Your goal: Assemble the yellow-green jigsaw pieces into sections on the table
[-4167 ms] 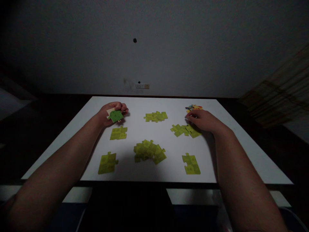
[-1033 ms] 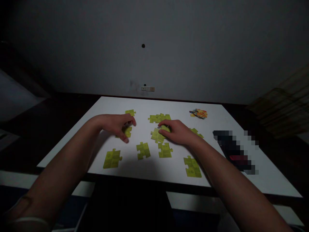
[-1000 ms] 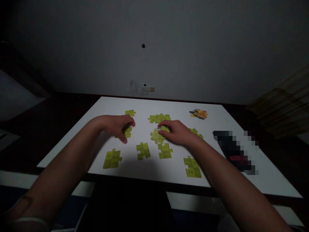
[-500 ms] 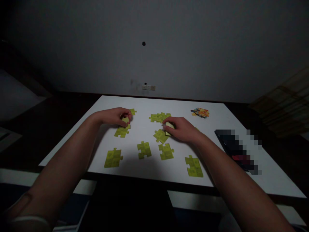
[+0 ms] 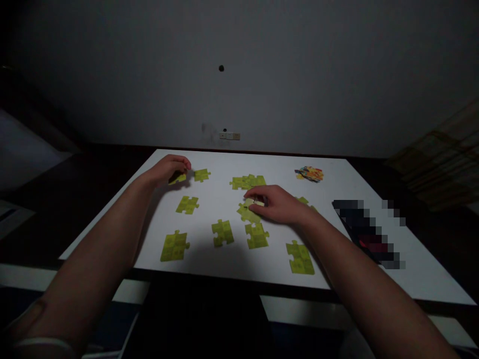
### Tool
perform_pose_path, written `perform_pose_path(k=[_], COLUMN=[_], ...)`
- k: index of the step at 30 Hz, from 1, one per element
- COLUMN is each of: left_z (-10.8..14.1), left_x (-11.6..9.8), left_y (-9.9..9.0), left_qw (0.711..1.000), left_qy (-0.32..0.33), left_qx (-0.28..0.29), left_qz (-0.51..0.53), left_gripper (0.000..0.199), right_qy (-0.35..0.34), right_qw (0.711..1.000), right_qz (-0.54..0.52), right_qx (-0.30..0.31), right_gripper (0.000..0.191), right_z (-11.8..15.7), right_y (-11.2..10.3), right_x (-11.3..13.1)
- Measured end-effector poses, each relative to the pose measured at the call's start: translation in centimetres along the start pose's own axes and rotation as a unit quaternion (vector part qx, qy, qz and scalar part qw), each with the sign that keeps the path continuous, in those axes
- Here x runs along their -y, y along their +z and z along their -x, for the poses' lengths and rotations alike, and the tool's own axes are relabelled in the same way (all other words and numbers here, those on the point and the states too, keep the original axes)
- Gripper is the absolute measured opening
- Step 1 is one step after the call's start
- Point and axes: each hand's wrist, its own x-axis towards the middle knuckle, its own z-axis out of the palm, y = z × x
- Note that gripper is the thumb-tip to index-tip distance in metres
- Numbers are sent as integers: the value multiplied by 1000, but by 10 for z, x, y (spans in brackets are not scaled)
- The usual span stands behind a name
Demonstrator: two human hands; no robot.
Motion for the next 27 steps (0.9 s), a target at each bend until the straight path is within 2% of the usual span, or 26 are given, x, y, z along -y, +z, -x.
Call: perform_pose_path(k=[3,5,7,10,13,15,17,19,22,27], left_z=[-8,-14,-20,-31,-37,-38,-38,-38,-39,-23], left_x=[14,23,33,44,49,49,48,48,47,42], left_y=[1,2,3,3,4,5,5,6,6,10], left_qw=[999,994,984,973,971,970,970,970,972,988], left_qy=[0,22,37,27,20,16,9,3,4,24], left_qx=[-17,-27,-41,-62,-68,-69,-66,-70,-80,-45], left_qz=[-37,-103,-170,-220,-229,-233,-234,-231,-222,-147], left_gripper=[18,19,22,26,29,31,32,34,34,27], right_qy=[4,38,83,126,167,194,196,187,182,195], right_qw=[998,991,983,977,975,972,972,968,960,951], right_qz=[5,14,32,68,110,118,123,151,183,163], right_qx=[-67,-127,-161,-161,-101,-56,-44,-70,-105,-177], right_gripper=[27,31,35,33,27,34,45,49,42,39], right_z=[-1,3,11,32,54,68,80,90,100,106], right_y=[-18,-41,-68,-104,-119,-114,-100,-82,-59,-42], right_x=[-9,-20,-33,-50,-59,-60,-59,-58,-54,-46])
